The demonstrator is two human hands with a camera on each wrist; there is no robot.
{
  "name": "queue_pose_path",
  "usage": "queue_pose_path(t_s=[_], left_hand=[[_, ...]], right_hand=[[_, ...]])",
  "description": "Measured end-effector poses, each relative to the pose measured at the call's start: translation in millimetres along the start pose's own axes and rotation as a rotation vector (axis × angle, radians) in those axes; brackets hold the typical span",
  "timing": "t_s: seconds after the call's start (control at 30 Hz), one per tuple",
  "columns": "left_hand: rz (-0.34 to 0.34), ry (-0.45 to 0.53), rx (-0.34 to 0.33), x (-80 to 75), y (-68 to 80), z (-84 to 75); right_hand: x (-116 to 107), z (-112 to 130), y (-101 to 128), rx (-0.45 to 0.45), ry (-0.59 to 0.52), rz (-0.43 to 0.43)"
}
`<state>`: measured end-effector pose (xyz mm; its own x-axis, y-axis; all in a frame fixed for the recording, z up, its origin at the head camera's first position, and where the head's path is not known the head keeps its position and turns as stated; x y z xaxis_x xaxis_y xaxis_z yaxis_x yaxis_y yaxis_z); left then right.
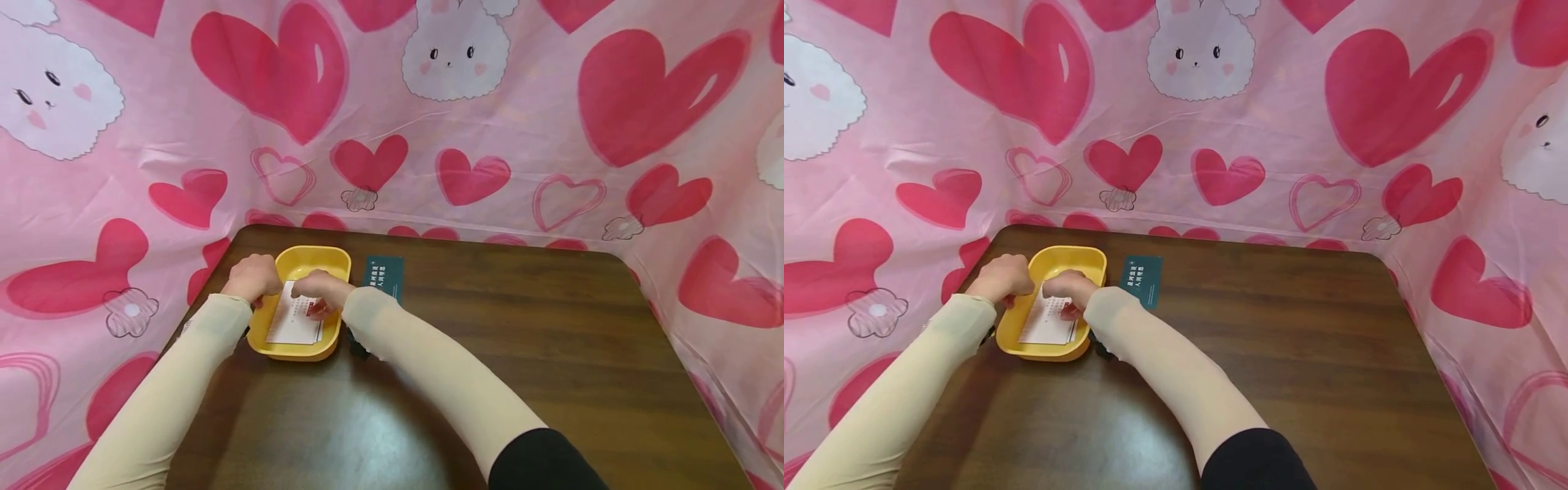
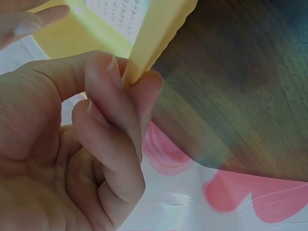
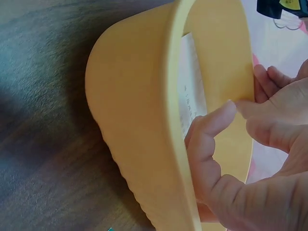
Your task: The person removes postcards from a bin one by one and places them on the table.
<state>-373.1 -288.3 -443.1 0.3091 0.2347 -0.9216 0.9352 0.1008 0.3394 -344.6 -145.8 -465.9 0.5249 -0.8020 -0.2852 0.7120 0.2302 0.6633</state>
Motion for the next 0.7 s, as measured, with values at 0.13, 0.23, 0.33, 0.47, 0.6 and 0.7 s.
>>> queue_pose_path(t_s=[0.13,0.23,0.33,0.47,0.6,0.7], left_hand=[[-0.004,-0.002,0.002,-1.6,0.6,0.3],[-0.003,-0.003,0.003,-1.7,1.3,0.5],[0.004,0.006,-0.005,-0.7,1.3,1.6],[0.009,0.017,-0.008,-0.7,1.4,2.4],[0.004,0.013,-0.004,-1.3,1.0,1.3],[0.005,0.014,-0.002,-0.2,0.3,0.6]], right_hand=[[2.3,0.2,-0.5,0.012,-0.003,0.006],[3.7,-1.3,-2.1,0.008,-0.025,-0.004],[5.0,-3.2,-2.8,-0.008,-0.071,0.000],[7.7,-4.2,-2.9,-0.031,-0.152,0.046],[7.9,-6.1,-4.7,-0.020,-0.204,0.075],[8.3,-9.0,-7.6,0.010,-0.241,0.093]])
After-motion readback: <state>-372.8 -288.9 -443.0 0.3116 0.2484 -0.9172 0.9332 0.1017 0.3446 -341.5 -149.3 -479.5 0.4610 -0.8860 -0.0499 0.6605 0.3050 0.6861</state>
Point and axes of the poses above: each hand's wrist, its own y-axis away from the middle knuckle, its own x-axis out of the palm, z = x × y, the point moved 9 cm from there along -y, towards the middle knuckle, and after that the axes turned 2 degrees about -z, right-handed, at the moved point
